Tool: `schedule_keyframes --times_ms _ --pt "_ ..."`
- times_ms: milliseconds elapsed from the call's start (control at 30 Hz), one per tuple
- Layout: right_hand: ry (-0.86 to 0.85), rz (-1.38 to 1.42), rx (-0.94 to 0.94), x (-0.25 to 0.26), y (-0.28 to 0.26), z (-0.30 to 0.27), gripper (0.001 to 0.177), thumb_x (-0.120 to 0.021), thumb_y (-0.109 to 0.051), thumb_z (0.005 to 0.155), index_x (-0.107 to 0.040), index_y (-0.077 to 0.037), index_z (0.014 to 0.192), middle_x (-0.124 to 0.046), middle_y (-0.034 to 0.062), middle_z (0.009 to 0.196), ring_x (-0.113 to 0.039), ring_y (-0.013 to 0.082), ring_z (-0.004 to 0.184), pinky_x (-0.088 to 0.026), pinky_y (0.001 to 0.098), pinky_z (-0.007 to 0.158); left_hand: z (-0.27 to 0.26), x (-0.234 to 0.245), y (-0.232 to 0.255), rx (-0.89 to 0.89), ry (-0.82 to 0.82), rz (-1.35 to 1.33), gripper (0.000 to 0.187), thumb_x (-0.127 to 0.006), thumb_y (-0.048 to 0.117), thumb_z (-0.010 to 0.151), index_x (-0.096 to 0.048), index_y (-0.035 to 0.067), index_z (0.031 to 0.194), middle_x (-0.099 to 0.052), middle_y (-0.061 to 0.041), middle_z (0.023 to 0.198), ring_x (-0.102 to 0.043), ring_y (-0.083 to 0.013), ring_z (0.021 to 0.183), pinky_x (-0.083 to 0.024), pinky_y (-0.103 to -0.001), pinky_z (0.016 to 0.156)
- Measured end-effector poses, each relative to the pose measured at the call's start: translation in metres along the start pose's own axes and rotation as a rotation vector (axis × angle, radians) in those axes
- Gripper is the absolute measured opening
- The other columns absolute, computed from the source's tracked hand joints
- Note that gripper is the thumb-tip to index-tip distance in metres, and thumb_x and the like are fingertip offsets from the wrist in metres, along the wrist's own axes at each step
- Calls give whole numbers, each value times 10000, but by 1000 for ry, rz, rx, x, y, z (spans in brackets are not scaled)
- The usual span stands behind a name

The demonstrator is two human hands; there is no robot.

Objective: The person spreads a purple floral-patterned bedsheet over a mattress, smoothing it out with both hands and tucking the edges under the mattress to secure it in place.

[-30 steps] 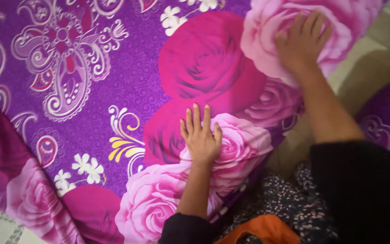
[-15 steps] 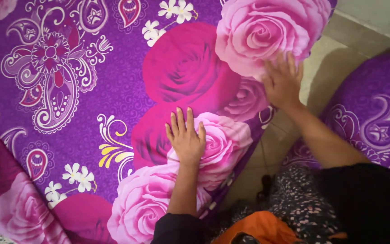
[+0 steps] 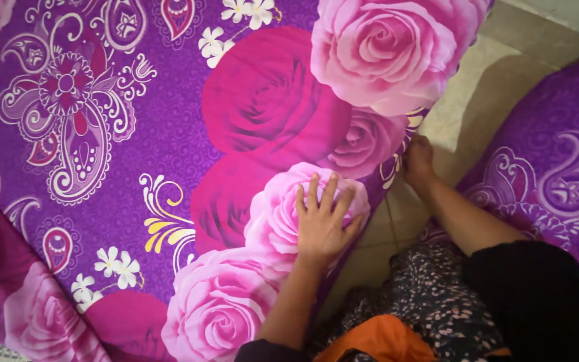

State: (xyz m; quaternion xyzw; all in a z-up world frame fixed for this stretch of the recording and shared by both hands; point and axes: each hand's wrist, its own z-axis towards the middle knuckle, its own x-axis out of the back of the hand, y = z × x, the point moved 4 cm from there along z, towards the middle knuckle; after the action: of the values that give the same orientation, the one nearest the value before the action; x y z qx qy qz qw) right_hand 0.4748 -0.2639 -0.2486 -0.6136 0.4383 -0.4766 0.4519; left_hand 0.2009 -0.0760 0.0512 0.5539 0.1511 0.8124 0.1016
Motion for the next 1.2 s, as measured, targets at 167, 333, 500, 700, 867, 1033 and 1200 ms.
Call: schedule_keyframes --times_ms 167,333,500,700,867,1033,1200 --pt "94 479 -335 -5 -87 -39 250 -537 -256 1064 -692 -63 1032 -691 42 839 -618 170 679 -470 354 561 -1 1 0 -8 8 -8 410 -757 412 844 -686 124 1128 -504 -154 1532 -372 -460 1474 -238 -692 1186" --pt "39 -104 224 11 -103 -26 175 -560 -175 994 -698 -70 1016 -729 90 920 -684 250 816 -534 373 649 0 6 0 -9 -11 -9 246 -728 319 871 -673 102 972 -515 -156 1517 -377 -466 1461 -242 -696 1175" --pt "-171 -179 -175 27 60 29 253 -505 -177 1015 -666 -3 927 -627 66 750 -591 174 632 -465 360 560 -14 -6 0 -100 48 -56 151 -685 208 955 -647 61 950 -549 -152 1481 -418 -436 1455 -285 -647 1203" --pt "-150 -46 -350 14 -3 -3 261 -488 -187 1040 -643 19 1001 -605 83 738 -506 185 572 -384 381 516 -22 1 5 -156 59 -72 124 -669 149 957 -637 32 984 -566 -165 1477 -448 -446 1443 -319 -611 1215" --pt "108 7 -89 32 -49 6 292 -449 -248 1105 -605 -11 1175 -613 96 1001 -555 193 864 -466 353 781 -24 10 7 -169 54 -53 145 -688 169 934 -622 42 964 -567 -197 1456 -469 -451 1412 -323 -625 1198" --pt "255 -39 680 29 -206 -20 398 -557 -218 1145 -513 -6 1479 -527 167 1467 -513 314 1370 -420 412 1192 -35 4 6 -152 40 -79 381 -698 278 939 -601 -2 1179 -540 -228 1493 -459 -463 1435 -314 -645 1212" --pt "-295 -913 949 -83 -288 -56 577 -573 -390 1040 -502 -71 1515 -439 222 1584 -388 420 1485 -280 633 1174 -54 1 -15 264 96 3 683 -631 439 973 -504 15 1494 -421 -231 1595 -342 -490 1502 -206 -670 1232"
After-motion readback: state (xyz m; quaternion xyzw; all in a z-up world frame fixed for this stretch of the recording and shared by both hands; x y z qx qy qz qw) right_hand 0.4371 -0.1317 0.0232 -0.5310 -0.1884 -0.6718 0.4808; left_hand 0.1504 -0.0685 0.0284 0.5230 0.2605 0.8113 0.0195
